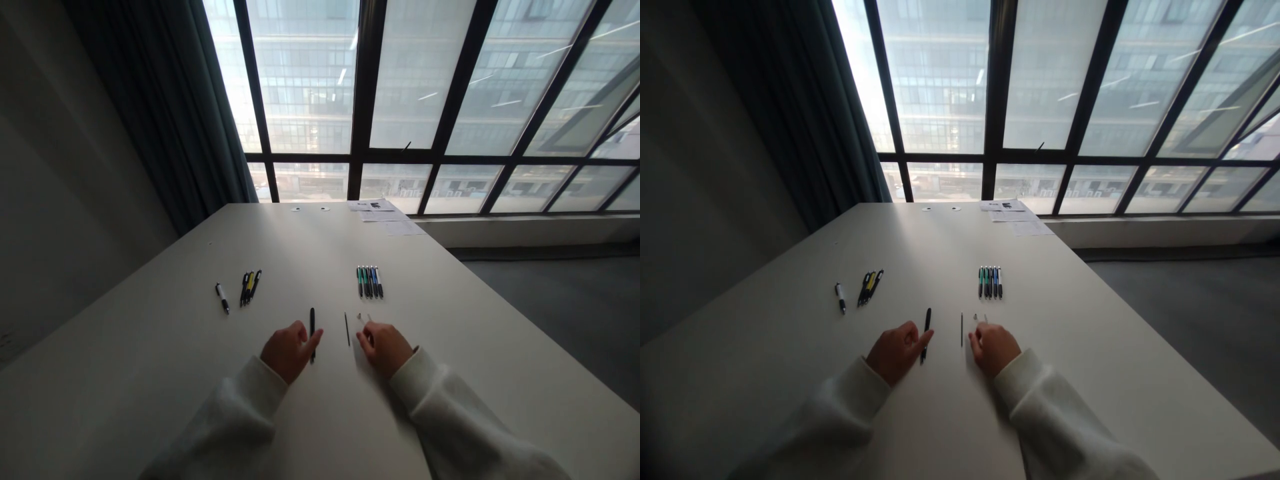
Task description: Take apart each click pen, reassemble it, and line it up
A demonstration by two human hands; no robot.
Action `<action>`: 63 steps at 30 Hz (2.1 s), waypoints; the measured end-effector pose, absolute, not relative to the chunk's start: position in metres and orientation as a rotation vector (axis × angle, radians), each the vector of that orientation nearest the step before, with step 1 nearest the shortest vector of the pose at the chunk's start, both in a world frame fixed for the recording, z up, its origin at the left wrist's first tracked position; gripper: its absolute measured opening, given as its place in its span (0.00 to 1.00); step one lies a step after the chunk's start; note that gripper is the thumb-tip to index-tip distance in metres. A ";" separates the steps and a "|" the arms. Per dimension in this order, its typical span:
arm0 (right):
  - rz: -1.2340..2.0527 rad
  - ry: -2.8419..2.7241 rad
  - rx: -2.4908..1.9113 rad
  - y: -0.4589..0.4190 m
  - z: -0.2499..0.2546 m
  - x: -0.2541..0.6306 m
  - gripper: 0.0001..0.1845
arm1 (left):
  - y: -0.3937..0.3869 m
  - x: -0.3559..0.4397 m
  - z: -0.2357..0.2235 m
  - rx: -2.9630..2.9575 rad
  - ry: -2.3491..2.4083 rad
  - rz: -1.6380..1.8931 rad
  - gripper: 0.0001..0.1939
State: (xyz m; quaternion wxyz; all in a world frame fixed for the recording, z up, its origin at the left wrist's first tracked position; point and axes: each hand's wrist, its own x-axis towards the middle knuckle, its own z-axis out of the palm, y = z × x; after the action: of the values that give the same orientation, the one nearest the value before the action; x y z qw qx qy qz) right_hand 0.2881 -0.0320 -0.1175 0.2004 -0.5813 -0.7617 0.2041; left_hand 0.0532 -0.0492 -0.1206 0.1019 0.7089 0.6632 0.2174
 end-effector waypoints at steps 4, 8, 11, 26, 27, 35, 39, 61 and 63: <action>0.328 -2.288 -1.711 -0.048 -0.114 0.261 0.11 | -0.058 0.071 -0.117 2.068 2.166 0.401 0.28; 0.365 -2.334 -1.858 -0.050 -0.110 0.245 0.12 | -0.058 0.077 -0.116 2.039 2.190 0.249 0.21; 0.379 -2.353 -1.942 -0.049 -0.105 0.237 0.09 | -0.055 0.071 -0.117 2.011 2.153 0.292 0.15; 0.956 -2.053 -1.494 -0.032 -0.118 0.254 0.10 | -0.060 0.081 -0.118 1.294 1.024 1.306 0.16; 1.015 -1.982 -1.462 -0.029 -0.116 0.258 0.09 | -0.061 0.081 -0.118 1.292 1.006 1.285 0.16; 1.493 -1.083 -0.662 -0.025 -0.089 0.281 0.13 | -0.073 0.092 -0.122 1.403 1.025 0.920 0.10; 1.496 -0.966 -0.581 -0.026 -0.086 0.282 0.11 | -0.076 0.095 -0.119 1.476 1.065 0.843 0.09; 1.521 -1.014 -0.573 -0.027 -0.092 0.277 0.11 | -0.075 0.093 -0.119 1.448 1.031 0.871 0.09; 1.498 -1.074 -0.599 -0.026 -0.094 0.277 0.10 | -0.074 0.093 -0.119 1.444 1.039 0.870 0.09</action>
State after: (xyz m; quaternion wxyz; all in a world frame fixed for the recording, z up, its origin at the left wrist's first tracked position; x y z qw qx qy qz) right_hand 0.2773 -0.0265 -0.0939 0.5660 -0.2547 -0.4570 0.6371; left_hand 0.0928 -0.0742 -0.1189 0.5483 0.6098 0.4388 0.3675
